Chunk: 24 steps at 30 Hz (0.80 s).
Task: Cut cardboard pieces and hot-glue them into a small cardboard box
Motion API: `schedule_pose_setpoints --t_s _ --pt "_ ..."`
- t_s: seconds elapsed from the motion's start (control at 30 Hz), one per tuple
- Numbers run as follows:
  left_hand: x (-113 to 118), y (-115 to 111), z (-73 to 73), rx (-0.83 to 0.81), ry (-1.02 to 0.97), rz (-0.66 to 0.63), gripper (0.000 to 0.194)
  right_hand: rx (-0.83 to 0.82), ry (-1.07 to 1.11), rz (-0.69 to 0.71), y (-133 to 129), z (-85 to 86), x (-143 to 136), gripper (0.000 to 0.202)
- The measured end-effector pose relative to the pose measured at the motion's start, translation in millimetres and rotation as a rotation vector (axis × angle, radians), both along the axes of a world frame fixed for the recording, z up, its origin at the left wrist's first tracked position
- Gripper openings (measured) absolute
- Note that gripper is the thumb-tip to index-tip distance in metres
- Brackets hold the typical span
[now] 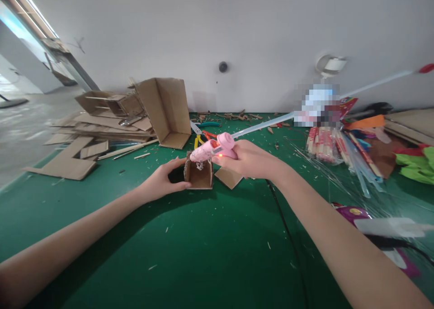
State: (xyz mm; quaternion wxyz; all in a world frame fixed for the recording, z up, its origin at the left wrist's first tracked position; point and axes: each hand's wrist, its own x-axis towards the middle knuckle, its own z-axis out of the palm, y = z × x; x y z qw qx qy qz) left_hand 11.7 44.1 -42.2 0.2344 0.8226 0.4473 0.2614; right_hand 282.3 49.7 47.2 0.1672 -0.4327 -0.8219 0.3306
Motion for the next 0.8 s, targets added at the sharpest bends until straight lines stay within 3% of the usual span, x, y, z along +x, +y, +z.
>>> schedule_pose_setpoints --t_s 0.4,0.8 --pt "4.2 -3.9 7.6 -0.056 0.017 0.021 0.079 0.076 -0.041 -0.164 5.8 -12.8 -4.9 0.044" --pt "3.6 -4.0 6.5 -0.048 0.026 0.042 0.078 0.099 -0.053 -0.161 1.0 -8.8 -11.9 0.040"
